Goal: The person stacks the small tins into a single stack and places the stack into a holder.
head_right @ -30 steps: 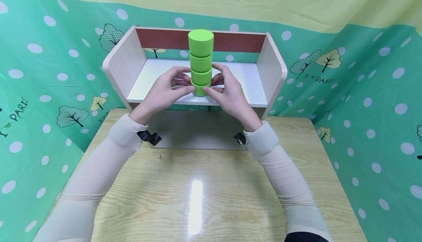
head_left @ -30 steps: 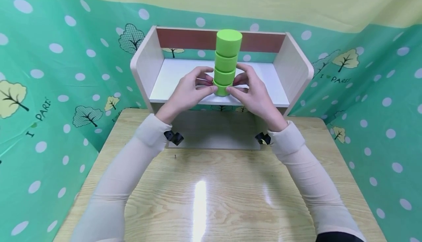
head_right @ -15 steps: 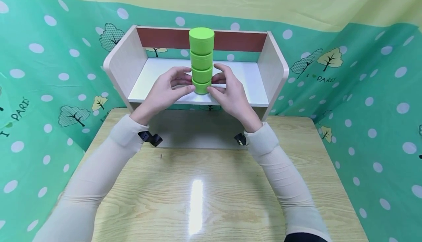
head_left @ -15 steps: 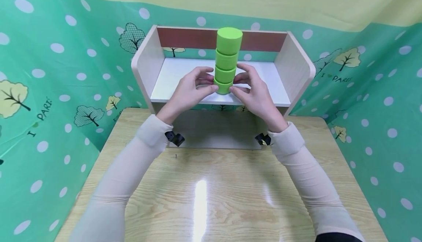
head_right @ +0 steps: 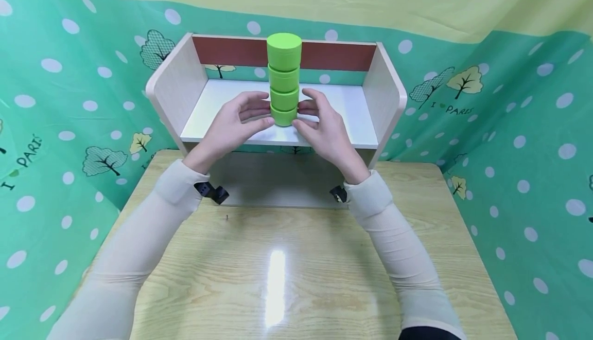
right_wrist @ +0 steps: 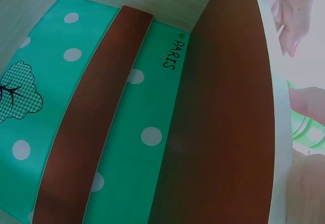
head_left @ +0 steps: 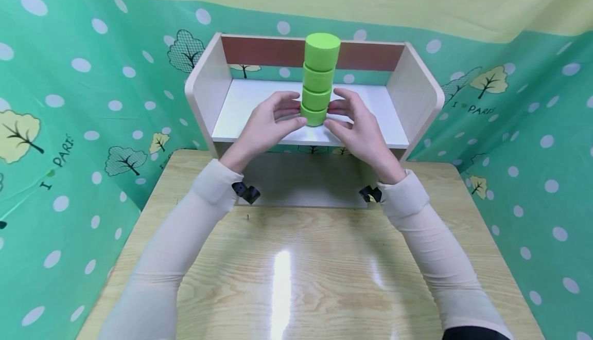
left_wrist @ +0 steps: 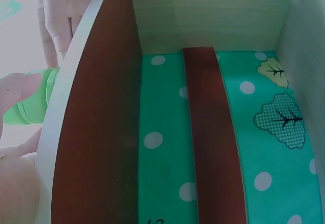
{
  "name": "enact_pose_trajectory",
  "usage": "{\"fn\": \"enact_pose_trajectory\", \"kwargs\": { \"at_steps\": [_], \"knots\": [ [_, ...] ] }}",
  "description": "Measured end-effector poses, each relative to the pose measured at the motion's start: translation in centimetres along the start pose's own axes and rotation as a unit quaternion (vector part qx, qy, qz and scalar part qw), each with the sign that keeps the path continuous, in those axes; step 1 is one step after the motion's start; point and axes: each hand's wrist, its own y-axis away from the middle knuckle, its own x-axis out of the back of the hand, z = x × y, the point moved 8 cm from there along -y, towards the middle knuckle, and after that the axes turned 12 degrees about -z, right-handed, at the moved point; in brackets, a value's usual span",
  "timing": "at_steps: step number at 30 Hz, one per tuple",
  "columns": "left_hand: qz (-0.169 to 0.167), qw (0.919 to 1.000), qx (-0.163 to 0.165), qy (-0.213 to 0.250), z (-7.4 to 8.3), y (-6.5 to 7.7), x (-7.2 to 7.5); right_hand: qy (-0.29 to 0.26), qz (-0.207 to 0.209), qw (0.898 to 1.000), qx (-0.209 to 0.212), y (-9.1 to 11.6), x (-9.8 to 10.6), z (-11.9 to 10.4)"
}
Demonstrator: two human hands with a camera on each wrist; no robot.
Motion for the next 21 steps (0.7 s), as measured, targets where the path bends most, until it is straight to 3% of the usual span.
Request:
{"fn": "enact_pose_trajectory", "kwargs": {
  "at_steps": [21],
  "knots": [
    [-0.013, 0.9984, -0.009, 0.054, 0.01, 0.36, 0.5, -0.001, -0.017, 1.0, -0.008, -0.16, -0.3, -0.41]
  ]
}}
